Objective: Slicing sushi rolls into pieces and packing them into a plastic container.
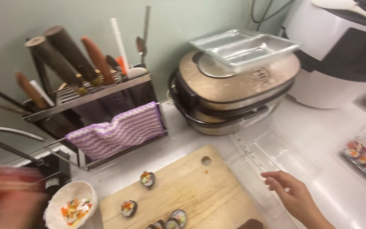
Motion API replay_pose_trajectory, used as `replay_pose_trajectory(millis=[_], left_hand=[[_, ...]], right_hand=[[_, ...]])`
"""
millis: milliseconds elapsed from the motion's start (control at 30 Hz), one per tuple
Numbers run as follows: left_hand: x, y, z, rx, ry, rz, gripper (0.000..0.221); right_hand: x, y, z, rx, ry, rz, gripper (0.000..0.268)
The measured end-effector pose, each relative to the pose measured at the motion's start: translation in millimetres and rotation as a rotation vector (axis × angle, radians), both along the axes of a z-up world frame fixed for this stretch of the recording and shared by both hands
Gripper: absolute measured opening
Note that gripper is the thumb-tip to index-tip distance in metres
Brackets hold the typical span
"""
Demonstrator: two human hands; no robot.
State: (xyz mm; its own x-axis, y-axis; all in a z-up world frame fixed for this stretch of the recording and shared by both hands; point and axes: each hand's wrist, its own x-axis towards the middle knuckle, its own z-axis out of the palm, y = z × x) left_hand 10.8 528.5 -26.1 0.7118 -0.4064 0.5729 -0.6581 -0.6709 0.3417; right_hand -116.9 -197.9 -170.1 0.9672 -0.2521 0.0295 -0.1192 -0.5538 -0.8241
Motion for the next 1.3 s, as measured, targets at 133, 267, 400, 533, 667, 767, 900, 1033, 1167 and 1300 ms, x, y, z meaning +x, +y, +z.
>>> replay_pose_trajectory(millis=[133,267,400,533,667,767,900,1033,1167,1300], left_hand=[[-89.3,-326.1,-25.8,-0.443,0.619,0.001,0.023],[-87.2,-471.0,-49.9,-0.174,0.405,-0.381,0.068],[-44.4,-539.4,-94.1,-0.037,0.472,-0.320,0.085],[-26.5,-575.9,-126.3,0.059,0.458,-0.349,0.091],[-30.1,-594.4,-142.5,0.125,0.503,-0.340,0.089],[-34.5,-601.2,-148.0,0.123,0.496,-0.297,0.087],[-36.9,-615.2,-169.8,0.063,0.447,-0.179,0.077],[-46.3,-614.2,-194.9,-0.045,0.394,-0.087,0.083],[-81.3,-568.8,-153.2,-0.039,0.343,-0.023,0.080],[-131.0,-466.6,-120.3,-0.228,0.195,0.047,0.063]], right_hand=[[-2.0,22.9,51.0,0.240,0.239,-0.146,0.032],[4.5,4.8,40.5,-0.234,0.349,0.054,0.036],[-8.8,-53.9,-46.4,-0.684,0.049,0.336,0.028],[-5.1,-100.5,-62.3,-0.706,-0.127,0.478,0.031],[13.6,-118.4,-22.4,-0.674,-0.005,0.621,0.042],[24.8,-148.3,-42.4,-0.489,-0.190,0.593,0.047],[32.5,-127.4,-24.3,-0.593,-0.253,0.452,0.019],[41.2,-94.3,-29.9,-0.613,-0.175,0.346,0.029],[46.9,-81.9,-42.6,-0.681,-0.199,0.142,0.029],[46.2,-18.1,-3.9,-0.627,-0.028,0.208,0.021]])
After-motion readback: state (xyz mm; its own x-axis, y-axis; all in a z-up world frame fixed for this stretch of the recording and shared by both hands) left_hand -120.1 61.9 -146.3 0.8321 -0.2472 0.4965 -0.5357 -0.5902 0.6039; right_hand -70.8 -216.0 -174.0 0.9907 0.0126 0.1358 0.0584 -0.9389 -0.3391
